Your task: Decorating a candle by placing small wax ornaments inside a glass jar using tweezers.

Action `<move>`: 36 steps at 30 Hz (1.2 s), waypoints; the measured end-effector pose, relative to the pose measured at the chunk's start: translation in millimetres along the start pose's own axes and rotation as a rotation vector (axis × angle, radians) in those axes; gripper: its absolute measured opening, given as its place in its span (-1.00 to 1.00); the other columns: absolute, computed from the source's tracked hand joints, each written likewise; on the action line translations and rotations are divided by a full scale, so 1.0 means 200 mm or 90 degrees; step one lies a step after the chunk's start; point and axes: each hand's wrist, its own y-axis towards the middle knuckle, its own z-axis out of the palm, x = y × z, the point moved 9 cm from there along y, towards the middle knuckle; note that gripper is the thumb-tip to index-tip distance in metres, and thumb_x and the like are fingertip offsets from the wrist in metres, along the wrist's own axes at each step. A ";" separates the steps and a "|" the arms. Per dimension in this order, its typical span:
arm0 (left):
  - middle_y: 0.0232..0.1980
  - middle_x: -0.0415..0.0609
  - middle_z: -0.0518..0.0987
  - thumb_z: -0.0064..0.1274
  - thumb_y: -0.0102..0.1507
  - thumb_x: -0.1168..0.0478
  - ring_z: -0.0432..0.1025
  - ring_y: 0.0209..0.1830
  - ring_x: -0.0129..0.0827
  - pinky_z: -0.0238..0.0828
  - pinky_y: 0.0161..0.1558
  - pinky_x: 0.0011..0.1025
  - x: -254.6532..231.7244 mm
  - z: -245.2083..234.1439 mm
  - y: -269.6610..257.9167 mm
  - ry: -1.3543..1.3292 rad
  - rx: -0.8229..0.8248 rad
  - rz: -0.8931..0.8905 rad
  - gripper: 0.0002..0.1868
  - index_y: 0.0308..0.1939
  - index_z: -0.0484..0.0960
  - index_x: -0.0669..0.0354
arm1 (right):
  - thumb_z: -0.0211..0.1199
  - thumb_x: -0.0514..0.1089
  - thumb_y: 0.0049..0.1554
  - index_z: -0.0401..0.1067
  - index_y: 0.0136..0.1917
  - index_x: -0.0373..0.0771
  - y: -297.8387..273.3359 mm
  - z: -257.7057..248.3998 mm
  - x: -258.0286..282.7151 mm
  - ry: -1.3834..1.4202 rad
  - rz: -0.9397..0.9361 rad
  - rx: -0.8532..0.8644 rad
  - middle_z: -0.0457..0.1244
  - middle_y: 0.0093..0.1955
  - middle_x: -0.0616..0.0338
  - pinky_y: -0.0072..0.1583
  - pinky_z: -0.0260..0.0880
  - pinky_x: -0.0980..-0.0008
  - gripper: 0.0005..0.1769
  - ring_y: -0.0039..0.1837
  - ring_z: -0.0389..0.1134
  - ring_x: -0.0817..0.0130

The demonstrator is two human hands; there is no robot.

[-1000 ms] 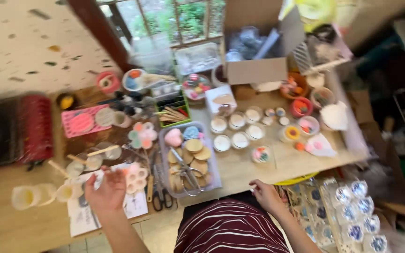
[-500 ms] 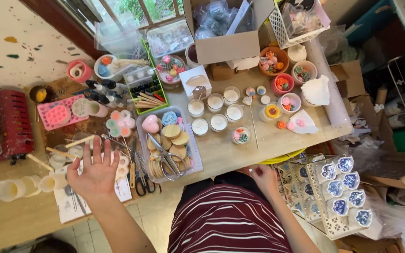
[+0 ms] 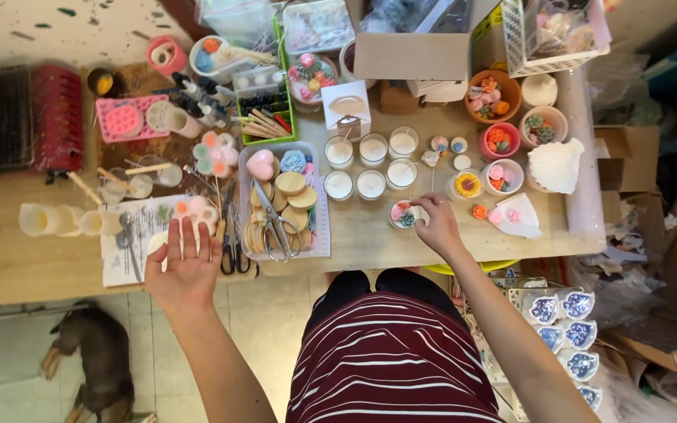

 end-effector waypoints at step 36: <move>-0.10 -0.12 0.57 -0.03 0.21 0.17 0.41 -0.05 -0.31 0.32 0.14 -0.24 0.04 -0.35 -0.16 -0.100 -0.153 0.039 -0.52 0.19 0.64 0.17 | 0.20 -0.28 0.07 0.50 0.20 -0.26 -0.02 0.14 -0.01 -0.153 -0.177 0.124 0.24 0.41 -0.15 0.31 0.34 0.10 -0.60 0.32 0.29 -0.07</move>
